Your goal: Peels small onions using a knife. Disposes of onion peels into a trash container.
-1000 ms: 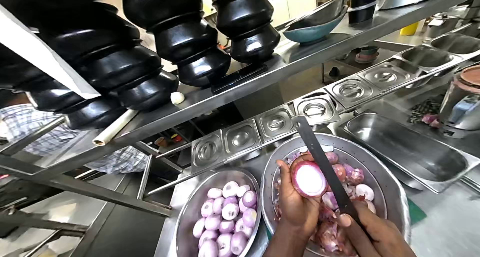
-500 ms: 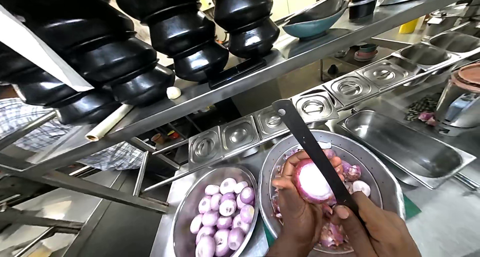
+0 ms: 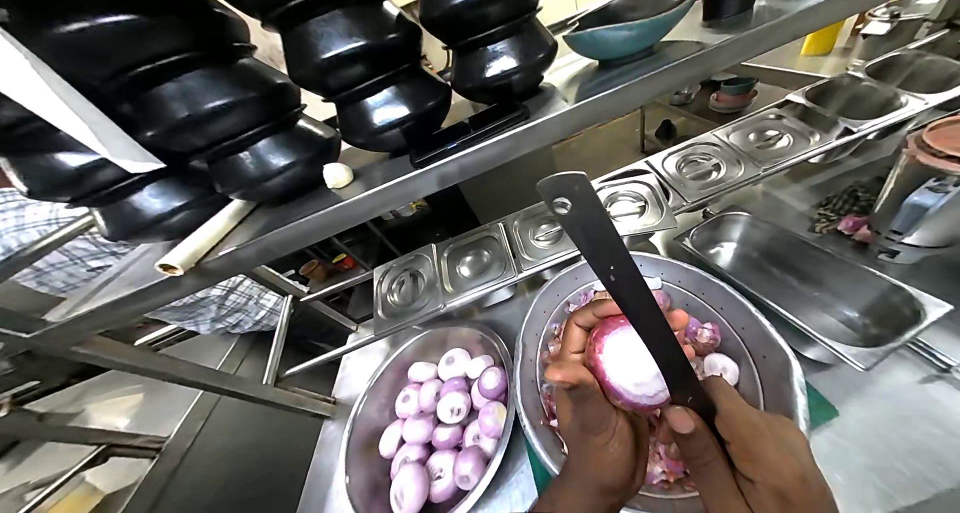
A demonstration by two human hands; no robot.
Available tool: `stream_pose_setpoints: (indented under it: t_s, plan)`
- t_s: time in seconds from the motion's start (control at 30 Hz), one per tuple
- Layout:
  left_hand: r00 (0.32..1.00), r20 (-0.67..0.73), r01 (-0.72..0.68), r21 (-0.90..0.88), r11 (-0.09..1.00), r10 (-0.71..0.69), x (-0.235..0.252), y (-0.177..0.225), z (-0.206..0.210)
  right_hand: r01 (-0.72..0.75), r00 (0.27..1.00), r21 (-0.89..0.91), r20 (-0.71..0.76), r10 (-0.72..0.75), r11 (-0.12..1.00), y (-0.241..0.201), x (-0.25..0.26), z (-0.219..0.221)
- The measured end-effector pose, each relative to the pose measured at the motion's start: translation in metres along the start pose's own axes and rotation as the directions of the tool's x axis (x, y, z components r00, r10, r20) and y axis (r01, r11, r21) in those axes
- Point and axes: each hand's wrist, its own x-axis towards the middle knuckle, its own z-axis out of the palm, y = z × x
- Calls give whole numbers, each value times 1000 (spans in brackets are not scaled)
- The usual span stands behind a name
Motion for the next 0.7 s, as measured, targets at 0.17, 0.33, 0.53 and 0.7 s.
stream_pose_setpoints:
  t_s: [0.17, 0.33, 0.53, 0.7]
  plan:
    - [1000, -9, -15, 67, 998, 16, -2, -1, -2, 10, 1000, 7, -1, -10, 1000, -1, 1, 0]
    - [999, 5, -41, 99, 994, 40, -3, 0, -2, 25, 1000, 37, 12, -26, 999, -1, 1, 0]
    - [1000, 2, -17, 102, 995, 17, -3, 2, -1, 33, 999, 55, 19, -34, 998, -1, 1, 0]
    - [998, 26, 56, 25, 998, -57, -4, 5, 2, 39, 999, 39, -20, -38, 998, 2, 1, 0]
